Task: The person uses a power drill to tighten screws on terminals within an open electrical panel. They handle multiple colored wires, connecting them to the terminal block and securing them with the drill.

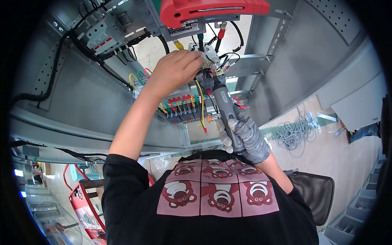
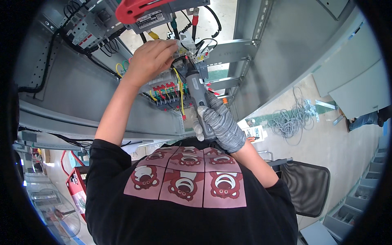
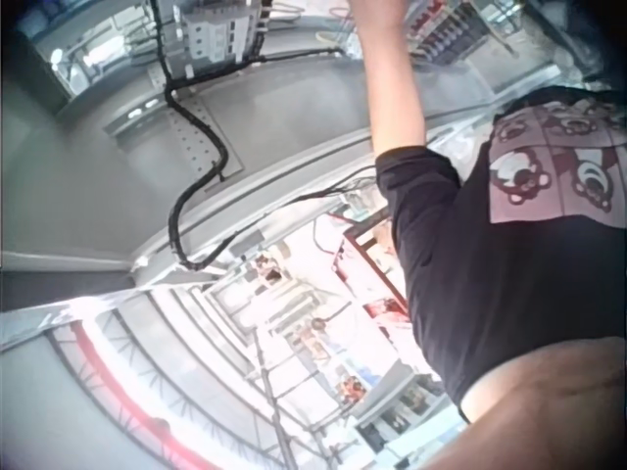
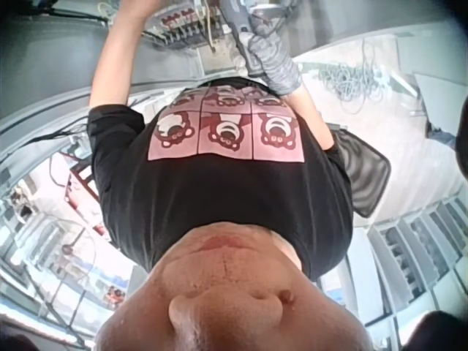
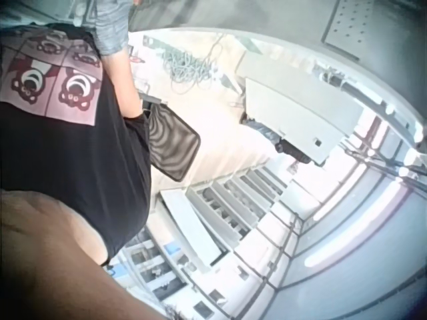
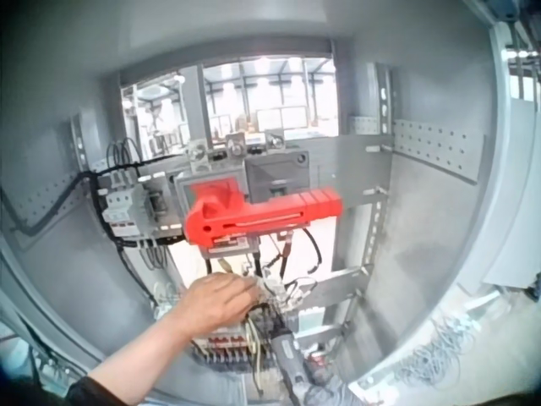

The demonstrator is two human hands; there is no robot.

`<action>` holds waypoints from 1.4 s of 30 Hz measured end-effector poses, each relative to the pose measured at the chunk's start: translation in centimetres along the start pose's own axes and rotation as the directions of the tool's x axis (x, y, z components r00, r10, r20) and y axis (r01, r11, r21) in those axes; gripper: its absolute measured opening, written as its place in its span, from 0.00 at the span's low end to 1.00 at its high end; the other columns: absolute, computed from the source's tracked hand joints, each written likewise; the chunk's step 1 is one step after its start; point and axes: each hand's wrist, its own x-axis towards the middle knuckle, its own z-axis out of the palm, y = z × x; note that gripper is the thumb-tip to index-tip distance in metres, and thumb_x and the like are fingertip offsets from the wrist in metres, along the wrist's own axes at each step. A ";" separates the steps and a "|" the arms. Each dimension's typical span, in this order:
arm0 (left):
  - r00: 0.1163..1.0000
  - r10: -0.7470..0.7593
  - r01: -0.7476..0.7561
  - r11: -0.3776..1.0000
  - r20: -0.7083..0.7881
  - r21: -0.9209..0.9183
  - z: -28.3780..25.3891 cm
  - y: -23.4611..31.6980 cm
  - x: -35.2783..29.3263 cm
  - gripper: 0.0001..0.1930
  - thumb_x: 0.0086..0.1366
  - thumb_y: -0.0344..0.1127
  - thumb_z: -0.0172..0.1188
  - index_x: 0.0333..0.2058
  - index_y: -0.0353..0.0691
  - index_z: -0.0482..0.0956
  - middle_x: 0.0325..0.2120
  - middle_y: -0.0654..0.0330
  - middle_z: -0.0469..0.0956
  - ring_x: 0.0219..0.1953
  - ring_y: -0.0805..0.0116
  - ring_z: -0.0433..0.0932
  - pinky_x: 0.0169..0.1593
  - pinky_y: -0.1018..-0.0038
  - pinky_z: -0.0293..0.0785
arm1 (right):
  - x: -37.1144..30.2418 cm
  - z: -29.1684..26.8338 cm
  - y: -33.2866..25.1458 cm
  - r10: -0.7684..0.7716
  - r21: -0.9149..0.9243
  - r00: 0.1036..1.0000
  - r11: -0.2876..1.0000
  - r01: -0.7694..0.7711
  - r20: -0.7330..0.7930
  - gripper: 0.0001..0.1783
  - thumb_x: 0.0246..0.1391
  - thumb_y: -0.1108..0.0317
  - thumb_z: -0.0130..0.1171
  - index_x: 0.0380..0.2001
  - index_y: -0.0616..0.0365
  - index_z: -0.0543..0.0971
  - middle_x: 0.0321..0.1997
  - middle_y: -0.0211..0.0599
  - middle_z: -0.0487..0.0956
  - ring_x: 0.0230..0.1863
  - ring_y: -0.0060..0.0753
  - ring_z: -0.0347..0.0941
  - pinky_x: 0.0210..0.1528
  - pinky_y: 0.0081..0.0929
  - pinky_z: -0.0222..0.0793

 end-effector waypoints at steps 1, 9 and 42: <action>1.000 -0.001 0.001 1.000 0.008 0.006 -0.1 0.0 0.0 0.22 0.45 0.27 0.65 0.43 0.42 0.75 0.43 0.63 0.78 0.38 0.64 0.78 0.40 0.69 0.75 | -0.1 0.2 -0.2 -0.002 0.002 1.000 1.000 0.002 0.007 0.29 0.57 0.58 0.60 0.56 0.61 0.65 0.34 0.39 0.75 0.20 0.24 0.72 0.18 0.18 0.70; 1.000 0.011 -0.011 1.000 0.009 0.016 0.1 0.1 0.0 0.22 0.45 0.25 0.64 0.43 0.40 0.76 0.42 0.62 0.78 0.36 0.64 0.79 0.39 0.70 0.78 | 0.3 -0.2 -0.5 0.012 0.032 0.999 0.999 -0.013 0.032 0.29 0.56 0.58 0.61 0.54 0.62 0.66 0.34 0.39 0.75 0.20 0.24 0.73 0.17 0.20 0.70; 0.999 0.032 -0.032 0.998 0.004 0.059 -0.9 0.4 -0.2 0.22 0.43 0.27 0.65 0.42 0.43 0.78 0.45 0.68 0.79 0.36 0.69 0.78 0.36 0.75 0.74 | -0.3 1.3 -1.1 0.034 0.051 0.999 0.998 -0.035 0.033 0.23 0.60 0.59 0.53 0.53 0.60 0.68 0.22 0.33 0.75 0.14 0.21 0.68 0.17 0.17 0.67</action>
